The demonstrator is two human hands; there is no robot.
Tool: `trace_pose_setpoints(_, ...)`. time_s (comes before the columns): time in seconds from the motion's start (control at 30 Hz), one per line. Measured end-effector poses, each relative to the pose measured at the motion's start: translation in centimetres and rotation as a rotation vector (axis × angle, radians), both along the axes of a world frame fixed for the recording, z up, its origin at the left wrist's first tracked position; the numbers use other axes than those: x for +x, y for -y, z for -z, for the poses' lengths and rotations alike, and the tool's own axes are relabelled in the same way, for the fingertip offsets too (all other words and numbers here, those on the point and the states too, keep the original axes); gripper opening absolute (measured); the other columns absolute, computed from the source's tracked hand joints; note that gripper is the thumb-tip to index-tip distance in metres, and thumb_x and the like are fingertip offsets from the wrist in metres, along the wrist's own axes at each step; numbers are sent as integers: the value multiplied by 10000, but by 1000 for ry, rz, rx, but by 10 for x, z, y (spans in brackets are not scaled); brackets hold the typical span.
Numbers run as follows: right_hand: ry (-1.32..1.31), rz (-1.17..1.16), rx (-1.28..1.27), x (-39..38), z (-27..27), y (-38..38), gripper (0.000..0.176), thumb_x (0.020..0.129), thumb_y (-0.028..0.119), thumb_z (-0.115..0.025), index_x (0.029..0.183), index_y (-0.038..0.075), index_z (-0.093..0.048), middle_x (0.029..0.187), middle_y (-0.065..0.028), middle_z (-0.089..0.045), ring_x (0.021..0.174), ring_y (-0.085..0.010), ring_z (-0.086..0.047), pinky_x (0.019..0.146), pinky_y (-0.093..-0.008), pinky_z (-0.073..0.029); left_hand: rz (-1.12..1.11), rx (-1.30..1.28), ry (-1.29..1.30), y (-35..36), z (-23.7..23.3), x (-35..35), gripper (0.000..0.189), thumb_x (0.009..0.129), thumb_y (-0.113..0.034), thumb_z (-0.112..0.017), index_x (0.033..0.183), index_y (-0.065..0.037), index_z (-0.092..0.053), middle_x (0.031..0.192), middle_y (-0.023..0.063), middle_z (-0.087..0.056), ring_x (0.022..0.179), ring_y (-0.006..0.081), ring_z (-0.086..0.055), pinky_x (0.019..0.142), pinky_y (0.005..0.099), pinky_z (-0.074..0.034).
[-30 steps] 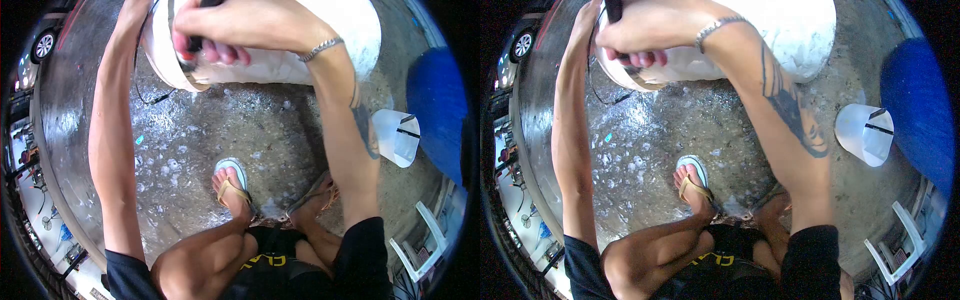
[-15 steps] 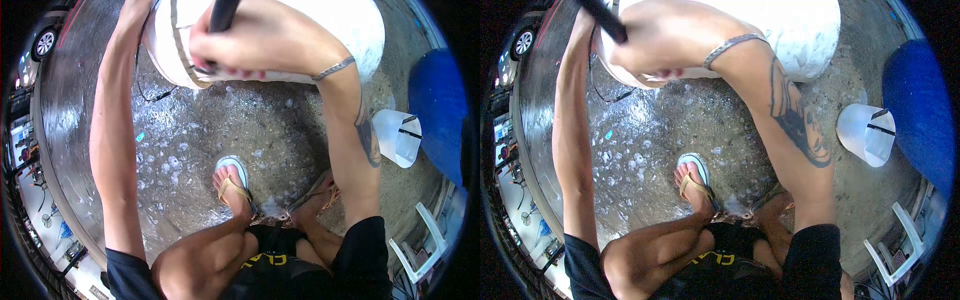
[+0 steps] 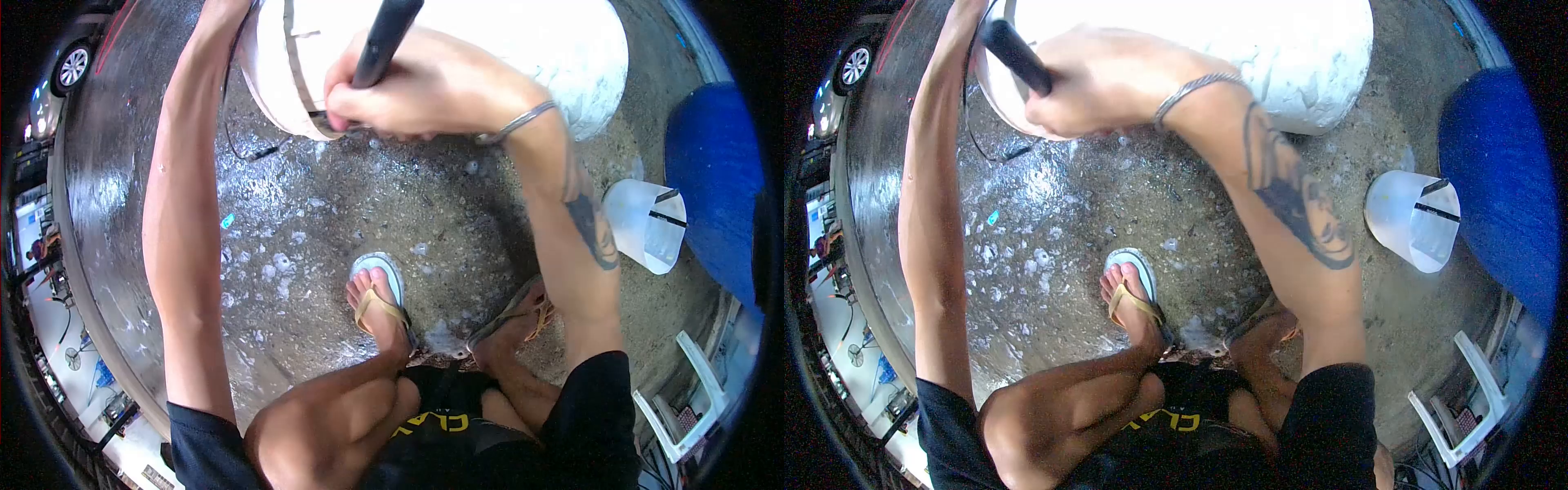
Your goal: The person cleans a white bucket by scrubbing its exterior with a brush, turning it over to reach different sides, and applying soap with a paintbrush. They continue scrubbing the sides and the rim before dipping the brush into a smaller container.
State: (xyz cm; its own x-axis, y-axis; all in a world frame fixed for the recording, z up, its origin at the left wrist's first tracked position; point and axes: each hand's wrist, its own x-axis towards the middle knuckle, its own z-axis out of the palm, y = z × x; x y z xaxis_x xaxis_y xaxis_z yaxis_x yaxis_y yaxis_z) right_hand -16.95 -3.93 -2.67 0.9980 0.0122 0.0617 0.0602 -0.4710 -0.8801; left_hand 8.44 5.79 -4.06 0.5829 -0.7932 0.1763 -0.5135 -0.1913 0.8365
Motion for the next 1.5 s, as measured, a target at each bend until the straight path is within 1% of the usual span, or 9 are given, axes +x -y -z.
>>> trace_pose_setpoints(0.17, 61, 61, 136, 11, -4, -11, 310, 828, 264, -525, 619, 58, -623, 519, -80, -574, 443, -185, -578, 456, -352, -468, 0, -8, 13, -1, -1, 1, 363, 1030, -266, -489, 1224, 21, -598, 1128, 119, -679, 1029, 220, -612, 925, 326, -478)
trace_pose_setpoints(0.2, -47, 28, -18, 12, -1, -12, 190, 893, 186, -574, 838, 60, -705, 546, 2, -554, 435, -70, -517, 405, -241, -397, -3, -6, 13, -1, -1, -1, 361, 1029, -264, -491, 1224, 21, -595, 1127, 122, -678, 1027, 224, -613, 922, 329, -481)
trace_pose_setpoints(0.83, -117, 0, -228, 12, -22, -7, 195, 854, 191, -596, 777, 33, -681, 635, -66, -639, 538, -145, -594, 524, -302, -468, -11, -6, 58, -1, -7, 2, 339, 1008, -235, -518, 1222, 28, -547, 1107, 195, -664, 994, 313, -645, 851, 372, -531)
trace_pose_setpoints(0.9, 52, 60, -112, 10, -20, -7, 445, 897, 292, -447, 576, 42, -627, 517, -111, -601, 457, -229, -611, 519, -355, -508, -9, -12, 64, -2, -5, 2, 338, 1006, -231, -521, 1222, 28, -542, 1104, 203, -662, 990, 322, -648, 844, 376, -536)
trace_pose_setpoints(1.13, 141, -44, -524, -13, -5, 18, 215, 919, 207, -606, 902, 25, -721, 701, -44, -665, 586, -110, -617, 542, -261, -504, -16, -22, 88, 3, -5, 3, 335, 999, -220, -531, 1221, 31, -524, 1097, 230, -657, 978, 354, -660, 818, 392, -555)
trace_pose_setpoints(1.2, -22, 41, -116, -49, -20, 34, 242, 956, 216, -570, 962, 29, -723, 696, -9, -645, 587, -66, -582, 505, -221, -464, -22, -19, 125, 10, -7, 9, 335, 996, -217, -534, 1221, 31, -519, 1095, 237, -656, 975, 364, -663, 811, 397, -560)
trace_pose_setpoints(1.37, -475, 308, -393, -151, -114, 85, 257, 987, 195, -493, 1064, 50, -691, 658, 13, -569, 556, -50, -518, 497, -223, -431, -167, -17, 810, 27, -2, 61, 336, 991, -209, -541, 1220, 33, -506, 1089, 256, -652, 966, 387, -671, 792, 408, -574)
trace_pose_setpoints(1.47, -633, 595, -628, -233, -152, 112, 253, 943, 219, -573, 1090, 45, -682, 670, -29, -600, 573, -92, -566, 522, -248, -460, -253, -22, 693, -6, -19, 12, 502, 1000, -472, -507, 1375, -145, -579, 1330, 160, -602, 1262, 298, -545, 1089, 469, -387)
trace_pose_setpoints(1.5, -654, 740, -619, -263, -158, 115, 275, 908, 261, -639, 1041, 29, -700, 688, -55, -649, 574, -114, -604, 536, -266, -487, -151, 28, 1178, -22, -10, -6, 612, 960, -539, -558, 1361, -77, -557, 1322, 171, -589, 1279, 303, -517, 1132, 468, -308)
